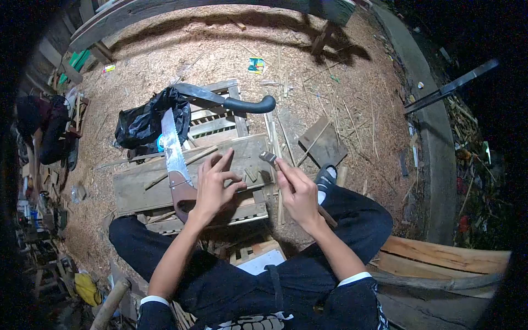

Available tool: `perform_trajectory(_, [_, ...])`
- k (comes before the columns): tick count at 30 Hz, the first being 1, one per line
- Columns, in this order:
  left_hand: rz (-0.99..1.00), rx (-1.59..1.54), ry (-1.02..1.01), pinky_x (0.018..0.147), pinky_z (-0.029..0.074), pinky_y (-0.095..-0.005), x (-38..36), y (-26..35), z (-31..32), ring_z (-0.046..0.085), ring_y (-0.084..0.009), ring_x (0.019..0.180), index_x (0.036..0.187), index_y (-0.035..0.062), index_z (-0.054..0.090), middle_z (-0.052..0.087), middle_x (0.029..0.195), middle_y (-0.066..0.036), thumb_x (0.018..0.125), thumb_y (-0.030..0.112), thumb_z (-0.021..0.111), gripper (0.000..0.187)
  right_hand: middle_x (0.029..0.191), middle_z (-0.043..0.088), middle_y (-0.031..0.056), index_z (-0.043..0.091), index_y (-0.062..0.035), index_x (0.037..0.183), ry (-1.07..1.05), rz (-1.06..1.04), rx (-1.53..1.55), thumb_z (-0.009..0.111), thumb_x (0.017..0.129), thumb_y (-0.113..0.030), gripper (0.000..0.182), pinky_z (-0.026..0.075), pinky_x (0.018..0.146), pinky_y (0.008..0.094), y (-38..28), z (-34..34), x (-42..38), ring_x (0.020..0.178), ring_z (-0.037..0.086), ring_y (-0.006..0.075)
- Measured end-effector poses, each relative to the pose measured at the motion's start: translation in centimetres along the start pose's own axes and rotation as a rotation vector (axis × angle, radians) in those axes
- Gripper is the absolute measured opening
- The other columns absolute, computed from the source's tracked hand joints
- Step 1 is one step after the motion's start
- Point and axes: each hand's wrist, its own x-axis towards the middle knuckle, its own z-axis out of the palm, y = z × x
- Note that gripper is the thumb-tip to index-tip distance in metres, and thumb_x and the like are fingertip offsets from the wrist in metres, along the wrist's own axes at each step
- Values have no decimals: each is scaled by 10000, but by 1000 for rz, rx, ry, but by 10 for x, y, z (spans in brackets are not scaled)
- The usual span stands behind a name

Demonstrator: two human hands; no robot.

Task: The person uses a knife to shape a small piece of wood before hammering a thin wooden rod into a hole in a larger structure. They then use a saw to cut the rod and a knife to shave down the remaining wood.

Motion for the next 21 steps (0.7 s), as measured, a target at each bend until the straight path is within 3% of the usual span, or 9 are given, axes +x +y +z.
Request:
perform_trajectory(8, [46, 20, 34, 1133, 357, -467, -7, 2, 3, 513, -331, 1390, 953, 113, 854, 535, 1590, -108, 777, 263, 863, 231, 988, 744, 186, 716, -72, 1331, -101, 105, 32, 671, 1014, -124, 325, 545, 696, 385, -3, -4, 0, 773, 709, 300])
perform_trajectory(12, [52, -1, 12, 1146, 349, -471, -5, -3, 0, 498, -322, 1431, 1039, 116, 848, 530, 1591, -121, 807, 259, 845, 273, 975, 741, 180, 716, -82, 1335, -65, 34, 51, 672, 1014, -126, 327, 543, 684, 384, 0, 1, 2, 758, 704, 292])
perform_trajectory(21, [72, 19, -36, 1124, 335, -504, 1, -1, -2, 496, -327, 1413, 1015, 178, 861, 558, 1570, -72, 836, 212, 822, 186, 930, 719, 171, 706, -79, 1349, -92, 78, 73, 669, 1018, -146, 339, 543, 702, 392, 5, -3, -2, 755, 695, 308])
